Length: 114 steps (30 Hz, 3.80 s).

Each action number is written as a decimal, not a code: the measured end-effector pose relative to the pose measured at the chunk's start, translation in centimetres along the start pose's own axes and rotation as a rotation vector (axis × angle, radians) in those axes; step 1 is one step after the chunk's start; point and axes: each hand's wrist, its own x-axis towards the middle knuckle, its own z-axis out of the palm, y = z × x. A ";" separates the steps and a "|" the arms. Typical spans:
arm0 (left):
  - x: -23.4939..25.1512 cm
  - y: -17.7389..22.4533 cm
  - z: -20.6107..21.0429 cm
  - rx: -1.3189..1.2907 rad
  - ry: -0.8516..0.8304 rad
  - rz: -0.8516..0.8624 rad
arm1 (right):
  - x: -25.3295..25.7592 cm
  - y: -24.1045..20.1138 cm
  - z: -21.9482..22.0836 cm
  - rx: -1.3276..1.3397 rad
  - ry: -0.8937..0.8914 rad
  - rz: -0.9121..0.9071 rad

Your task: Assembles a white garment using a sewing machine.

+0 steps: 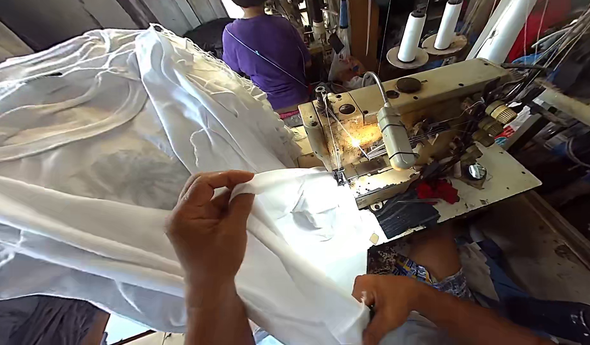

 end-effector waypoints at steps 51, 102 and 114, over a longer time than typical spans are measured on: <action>9.2 2.7 8.7 -0.080 -0.130 0.271 | -0.5 3.0 -9.5 -0.217 0.561 0.319; 10.0 1.8 7.9 -0.107 -0.236 0.328 | -0.8 3.4 -9.3 -0.175 0.562 0.255; 10.7 2.2 7.3 -0.048 -0.348 0.370 | -0.8 3.3 -9.4 -0.168 0.561 0.244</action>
